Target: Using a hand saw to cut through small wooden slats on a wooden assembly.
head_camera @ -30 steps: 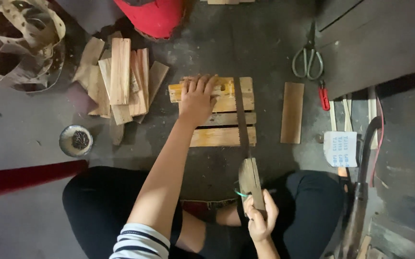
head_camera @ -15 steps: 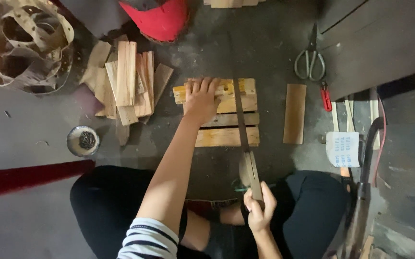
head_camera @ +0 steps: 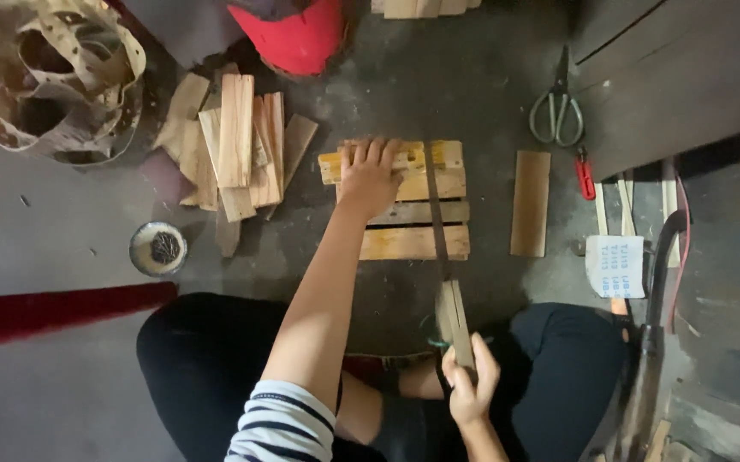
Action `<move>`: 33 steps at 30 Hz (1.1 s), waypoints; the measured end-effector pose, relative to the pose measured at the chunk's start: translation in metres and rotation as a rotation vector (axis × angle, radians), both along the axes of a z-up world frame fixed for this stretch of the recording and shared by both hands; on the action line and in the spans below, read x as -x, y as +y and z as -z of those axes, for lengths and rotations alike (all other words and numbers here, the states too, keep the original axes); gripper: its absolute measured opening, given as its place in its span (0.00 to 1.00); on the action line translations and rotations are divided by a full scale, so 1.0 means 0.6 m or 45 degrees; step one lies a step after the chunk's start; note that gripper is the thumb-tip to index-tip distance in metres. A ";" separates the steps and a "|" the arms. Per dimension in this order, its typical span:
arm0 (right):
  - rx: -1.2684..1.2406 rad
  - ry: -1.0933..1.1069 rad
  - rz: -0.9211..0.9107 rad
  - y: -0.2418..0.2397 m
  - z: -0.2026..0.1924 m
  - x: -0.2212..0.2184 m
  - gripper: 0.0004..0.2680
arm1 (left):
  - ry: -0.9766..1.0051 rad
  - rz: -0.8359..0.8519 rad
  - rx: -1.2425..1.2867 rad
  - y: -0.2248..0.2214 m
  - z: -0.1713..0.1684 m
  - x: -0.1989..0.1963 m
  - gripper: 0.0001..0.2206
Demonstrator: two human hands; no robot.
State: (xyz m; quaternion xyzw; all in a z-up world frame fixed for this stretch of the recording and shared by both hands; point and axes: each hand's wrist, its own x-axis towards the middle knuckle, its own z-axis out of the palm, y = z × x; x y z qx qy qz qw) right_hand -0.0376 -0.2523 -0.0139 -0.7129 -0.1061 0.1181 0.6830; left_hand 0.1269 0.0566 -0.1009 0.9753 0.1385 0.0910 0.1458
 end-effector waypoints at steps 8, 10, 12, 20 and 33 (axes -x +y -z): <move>-0.043 0.058 0.021 0.007 0.002 0.005 0.06 | 0.153 -0.012 0.000 0.001 -0.012 -0.007 0.27; 0.067 0.087 0.049 0.008 -0.002 0.001 0.06 | 0.215 -0.019 0.030 -0.002 -0.013 -0.002 0.26; -0.026 -0.054 -0.012 0.022 0.004 -0.021 0.05 | -0.102 -0.007 -0.064 -0.004 -0.008 0.005 0.23; 0.034 -0.047 0.016 -0.006 0.017 0.004 0.09 | 0.043 -0.024 -0.027 -0.003 -0.009 -0.001 0.25; -0.066 -0.012 0.028 -0.001 0.051 -0.006 0.08 | -0.004 -0.009 -0.035 -0.003 0.001 0.000 0.24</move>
